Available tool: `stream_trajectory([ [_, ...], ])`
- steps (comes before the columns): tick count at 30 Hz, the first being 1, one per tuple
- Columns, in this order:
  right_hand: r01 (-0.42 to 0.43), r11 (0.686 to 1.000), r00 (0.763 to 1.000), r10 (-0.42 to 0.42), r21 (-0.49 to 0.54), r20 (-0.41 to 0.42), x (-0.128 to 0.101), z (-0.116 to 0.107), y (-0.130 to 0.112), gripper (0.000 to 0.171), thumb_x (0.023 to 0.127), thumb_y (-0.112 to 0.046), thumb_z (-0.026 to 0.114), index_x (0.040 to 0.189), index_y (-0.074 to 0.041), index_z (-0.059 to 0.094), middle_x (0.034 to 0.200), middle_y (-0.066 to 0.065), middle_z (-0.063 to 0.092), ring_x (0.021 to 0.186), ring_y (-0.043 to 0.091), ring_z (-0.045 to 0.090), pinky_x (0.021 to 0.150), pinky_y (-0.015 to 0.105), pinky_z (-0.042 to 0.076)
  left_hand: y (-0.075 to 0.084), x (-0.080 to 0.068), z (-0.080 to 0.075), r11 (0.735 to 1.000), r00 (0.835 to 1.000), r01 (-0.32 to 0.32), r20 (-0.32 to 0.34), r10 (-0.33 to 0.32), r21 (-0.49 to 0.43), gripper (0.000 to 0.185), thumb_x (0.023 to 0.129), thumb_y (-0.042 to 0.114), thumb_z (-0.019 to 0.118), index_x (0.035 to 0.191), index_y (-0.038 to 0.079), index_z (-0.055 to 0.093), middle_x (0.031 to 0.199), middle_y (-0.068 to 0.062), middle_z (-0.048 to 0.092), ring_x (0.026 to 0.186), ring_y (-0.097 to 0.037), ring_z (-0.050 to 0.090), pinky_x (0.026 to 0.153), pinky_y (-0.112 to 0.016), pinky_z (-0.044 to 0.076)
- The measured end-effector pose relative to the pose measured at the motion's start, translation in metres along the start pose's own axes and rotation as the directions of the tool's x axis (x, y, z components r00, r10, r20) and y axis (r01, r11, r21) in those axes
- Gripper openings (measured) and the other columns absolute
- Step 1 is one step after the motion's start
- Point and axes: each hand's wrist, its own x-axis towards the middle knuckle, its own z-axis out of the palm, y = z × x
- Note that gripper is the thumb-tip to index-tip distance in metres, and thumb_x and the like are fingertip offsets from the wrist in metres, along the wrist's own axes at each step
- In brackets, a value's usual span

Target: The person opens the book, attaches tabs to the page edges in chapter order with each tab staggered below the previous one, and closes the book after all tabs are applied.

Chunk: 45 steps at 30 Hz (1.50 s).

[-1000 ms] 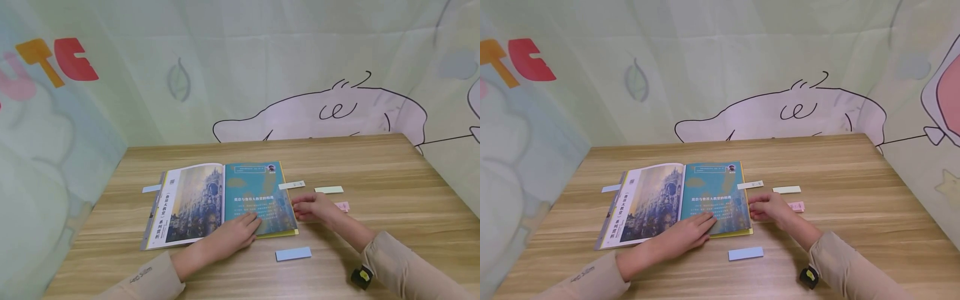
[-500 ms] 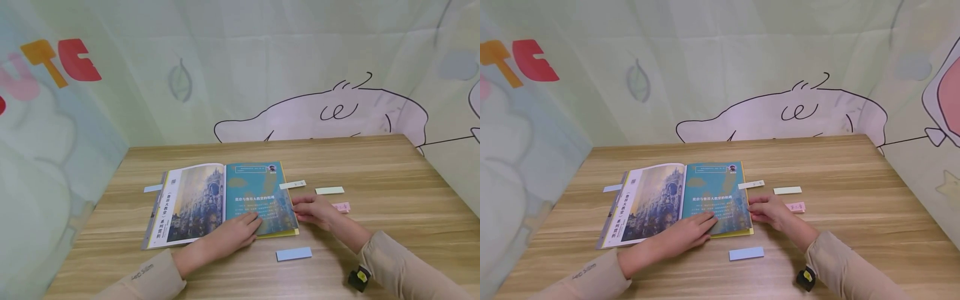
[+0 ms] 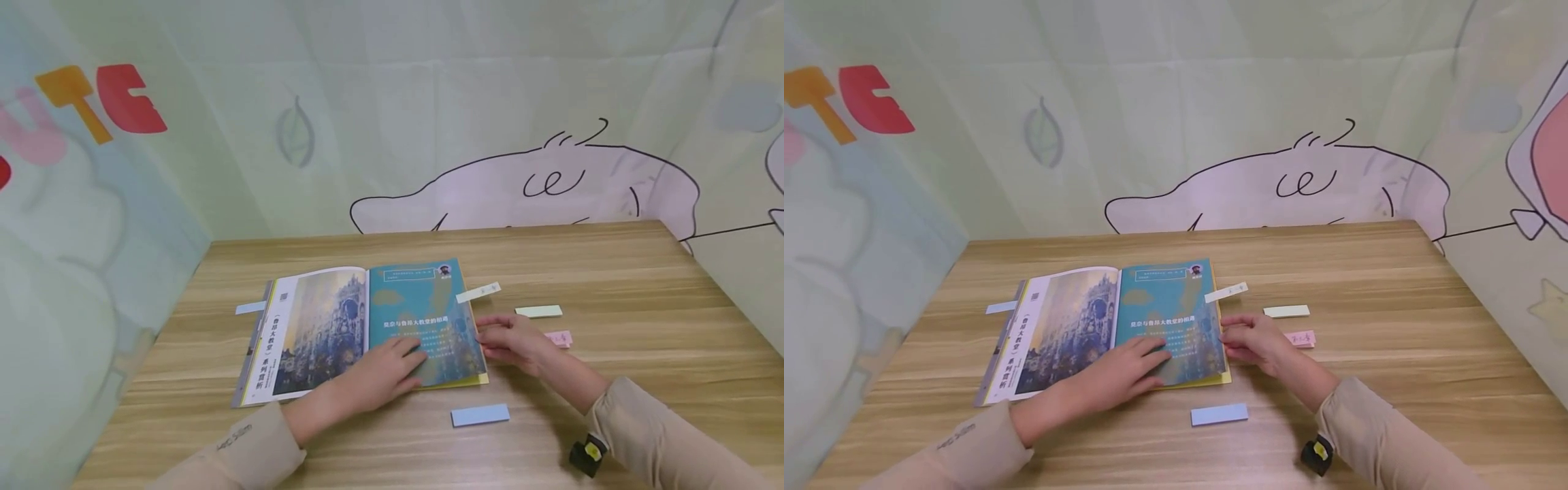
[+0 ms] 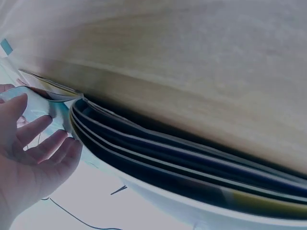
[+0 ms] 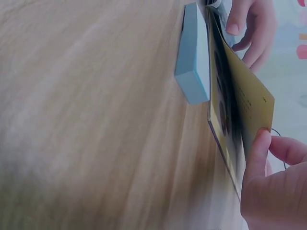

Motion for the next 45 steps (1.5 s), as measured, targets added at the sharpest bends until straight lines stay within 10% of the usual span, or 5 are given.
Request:
stream_trajectory([
  [15,0.164,0.982,0.984,-0.157,-0.091,0.078,-0.004,0.014,-0.010,0.039,0.085,0.000,0.062,0.119,0.012,0.049,0.088,0.003,0.065,0.078,0.013,0.062,0.075,0.030,0.054,-0.007,0.019,-0.004,0.858,0.986,0.162,0.041,-0.163,-0.488,0.027,0.093,0.012,0.054,0.117,0.000,0.060,0.114,-0.012,0.060,0.106,-0.025,0.055,0.090,-0.037,0.046],
  [18,0.211,0.967,0.977,-0.203,-0.143,0.072,-0.003,0.021,-0.010,0.037,0.083,-0.001,0.064,0.116,0.011,0.052,0.093,0.006,0.064,0.082,0.015,0.063,0.078,0.035,0.054,-0.007,0.027,-0.006,0.702,0.961,0.260,0.105,-0.257,-0.663,0.030,0.095,0.014,0.052,0.121,0.000,0.058,0.120,-0.013,0.058,0.108,-0.026,0.056,0.089,-0.036,0.047],
  [25,0.311,0.916,0.950,-0.302,-0.253,0.073,-0.001,0.035,-0.009,0.038,0.079,-0.007,0.070,0.112,0.009,0.057,0.100,0.014,0.066,0.080,0.021,0.066,0.075,0.038,0.055,-0.005,0.042,-0.012,0.078,0.841,0.393,0.323,-0.434,-0.916,0.041,0.096,0.019,0.052,0.131,-0.003,0.047,0.128,-0.018,0.050,0.116,-0.032,0.050,0.086,-0.035,0.050],
  [30,0.340,0.902,0.941,-0.325,-0.266,0.098,0.000,0.043,-0.009,0.038,0.080,-0.008,0.070,0.112,0.009,0.057,0.102,0.015,0.064,0.080,0.021,0.065,0.075,0.040,0.054,-0.002,0.050,-0.016,-0.116,0.785,0.376,0.383,-0.487,-0.919,0.042,0.096,0.018,0.053,0.131,-0.004,0.044,0.126,-0.019,0.051,0.114,-0.029,0.053,0.087,-0.035,0.050],
  [45,0.426,0.799,0.900,-0.420,-0.424,0.114,0.001,0.063,-0.008,0.034,0.080,-0.018,0.074,0.110,-0.004,0.065,0.102,0.008,0.065,0.091,0.022,0.062,0.052,0.032,0.051,-0.005,0.052,-0.020,-0.165,0.687,0.357,0.378,-0.621,-0.920,0.041,0.092,0.006,0.057,0.129,-0.006,0.045,0.113,-0.023,0.059,0.085,-0.018,0.064,0.080,-0.032,0.053],
])
